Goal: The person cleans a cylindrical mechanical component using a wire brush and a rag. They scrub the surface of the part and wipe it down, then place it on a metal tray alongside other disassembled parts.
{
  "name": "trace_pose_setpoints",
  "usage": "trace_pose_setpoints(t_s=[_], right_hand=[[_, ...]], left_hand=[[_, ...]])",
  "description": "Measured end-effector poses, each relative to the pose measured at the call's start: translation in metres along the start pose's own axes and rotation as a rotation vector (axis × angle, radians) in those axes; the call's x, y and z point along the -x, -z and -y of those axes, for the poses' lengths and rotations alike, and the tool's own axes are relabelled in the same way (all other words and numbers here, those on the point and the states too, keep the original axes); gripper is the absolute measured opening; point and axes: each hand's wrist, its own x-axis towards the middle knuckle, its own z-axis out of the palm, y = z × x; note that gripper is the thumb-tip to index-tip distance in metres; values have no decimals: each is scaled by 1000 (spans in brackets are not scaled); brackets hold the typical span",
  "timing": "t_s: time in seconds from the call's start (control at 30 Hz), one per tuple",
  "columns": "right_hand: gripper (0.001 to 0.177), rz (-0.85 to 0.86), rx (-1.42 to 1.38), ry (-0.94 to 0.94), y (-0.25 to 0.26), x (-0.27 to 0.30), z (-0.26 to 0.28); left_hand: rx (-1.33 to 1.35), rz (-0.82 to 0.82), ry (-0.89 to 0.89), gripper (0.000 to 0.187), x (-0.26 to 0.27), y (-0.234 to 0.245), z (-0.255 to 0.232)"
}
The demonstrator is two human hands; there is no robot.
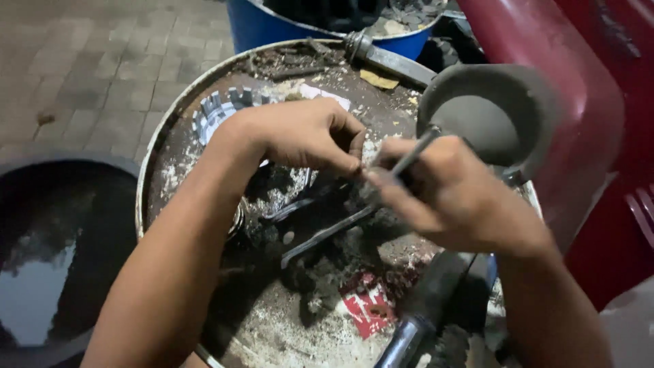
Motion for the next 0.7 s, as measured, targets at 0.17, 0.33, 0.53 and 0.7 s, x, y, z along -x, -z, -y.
trace_pose_setpoints(t_s=[0.17,0.33,0.53,0.7], right_hand=[[14,-212,65,59,5,5,15],[9,-182,41,375,-14,1,8],[22,-184,212,38,0,3,9],[12,16,-119,103,-24,-7,10]], left_hand=[[-54,-10,28,11,-1,-1,-4],[16,16,0,22,2,-2,-2],[-5,-8,45,11,-2,-1,3],[90,68,-109,14,-7,1,14]])
